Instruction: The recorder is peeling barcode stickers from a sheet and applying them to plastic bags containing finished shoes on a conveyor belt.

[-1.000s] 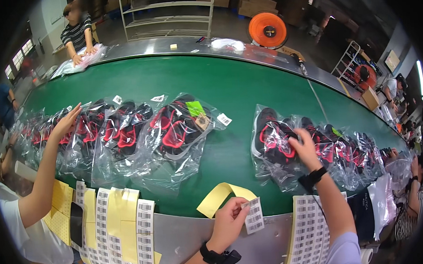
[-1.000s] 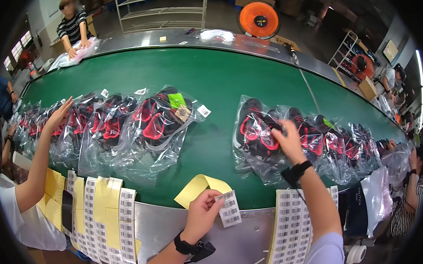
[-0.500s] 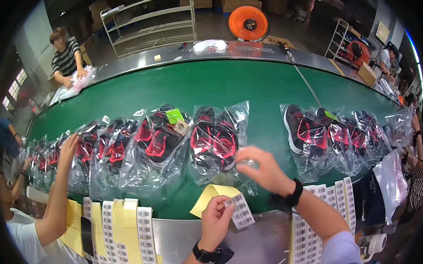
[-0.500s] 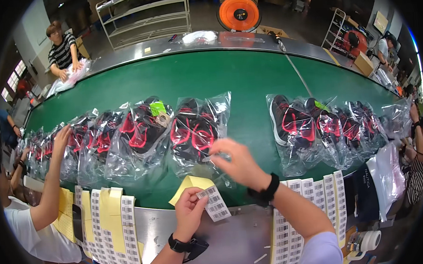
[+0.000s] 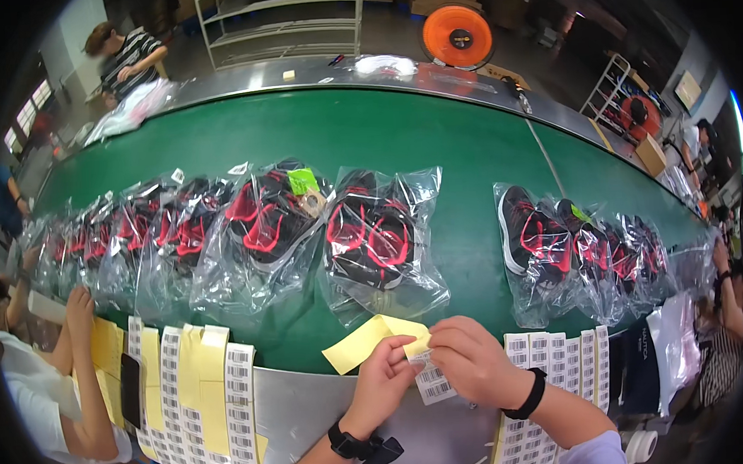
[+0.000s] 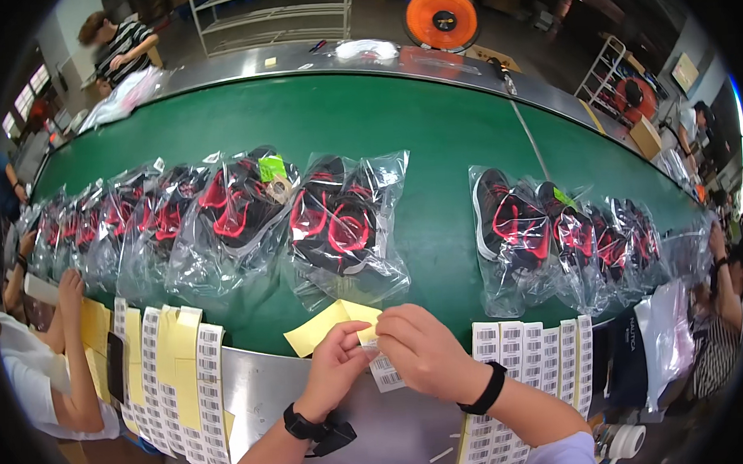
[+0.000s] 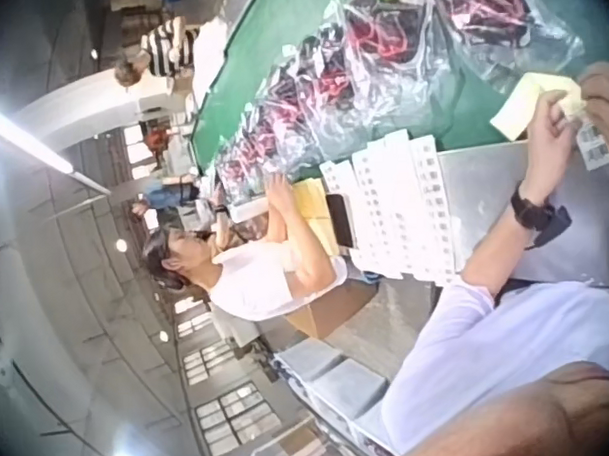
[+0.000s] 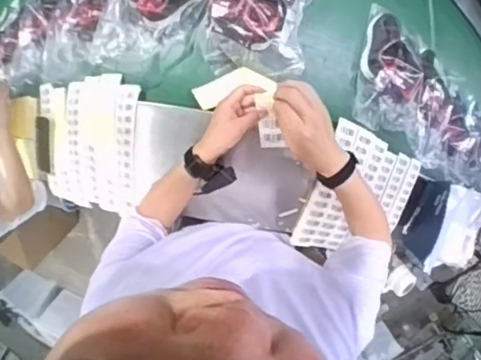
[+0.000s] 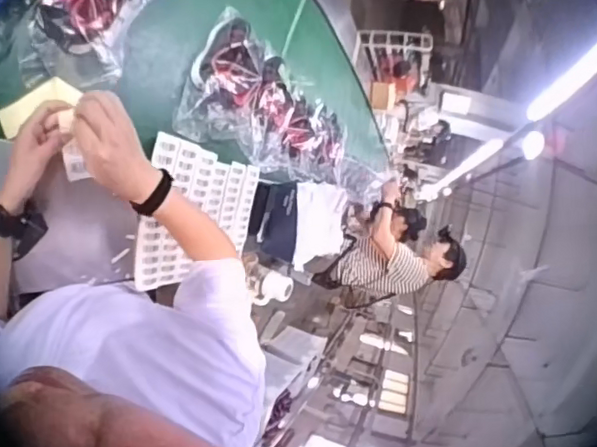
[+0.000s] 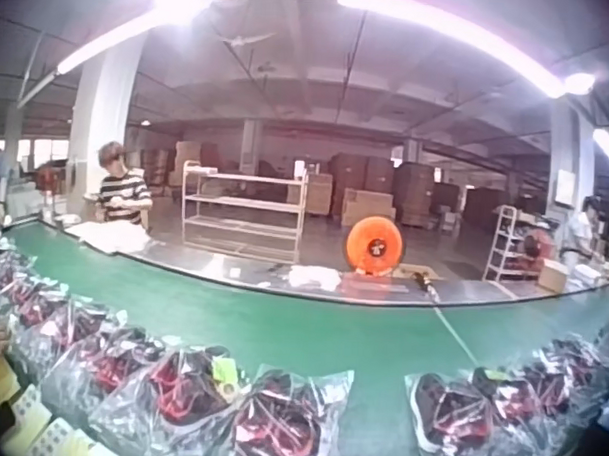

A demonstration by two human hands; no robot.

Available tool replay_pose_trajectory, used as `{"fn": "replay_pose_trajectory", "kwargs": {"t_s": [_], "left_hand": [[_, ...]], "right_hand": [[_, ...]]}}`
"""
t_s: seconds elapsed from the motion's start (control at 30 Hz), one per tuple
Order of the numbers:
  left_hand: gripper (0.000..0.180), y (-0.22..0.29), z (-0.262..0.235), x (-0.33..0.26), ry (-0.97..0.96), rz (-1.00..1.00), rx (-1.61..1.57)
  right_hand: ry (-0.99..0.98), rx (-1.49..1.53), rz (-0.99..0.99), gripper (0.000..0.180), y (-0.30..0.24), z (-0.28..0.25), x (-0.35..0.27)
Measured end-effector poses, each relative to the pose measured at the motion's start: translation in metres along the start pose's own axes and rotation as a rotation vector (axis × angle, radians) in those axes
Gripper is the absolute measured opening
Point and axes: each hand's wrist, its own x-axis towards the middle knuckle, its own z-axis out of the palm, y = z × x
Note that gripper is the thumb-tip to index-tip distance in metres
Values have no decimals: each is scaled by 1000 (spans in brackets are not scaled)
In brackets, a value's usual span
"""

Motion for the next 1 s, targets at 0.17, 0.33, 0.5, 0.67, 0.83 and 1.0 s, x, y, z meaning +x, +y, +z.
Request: {"fn": "replay_pose_trajectory", "kwargs": {"t_s": [0.17,0.33,0.5,0.67,0.83,1.0], "left_hand": [[42,-2,-4,4,17,-9,-13],[39,-10,22,2,-207,-107,53],[32,-11,27,0,-152,-86,85],[30,-14,25,1,-113,-37,74],[30,-17,34,2,-123,-17,57],[29,-20,37,5,-131,-3,102]], "right_hand": [[224,133,265,13,30,-28,10],[647,579,744,47,177,-5,70],[599,648,1042,64,233,25,108],[641,674,1025,67,239,40,83],[532,723,1110,75,216,32,24],[552,611,1007,63,214,7,32]]}}
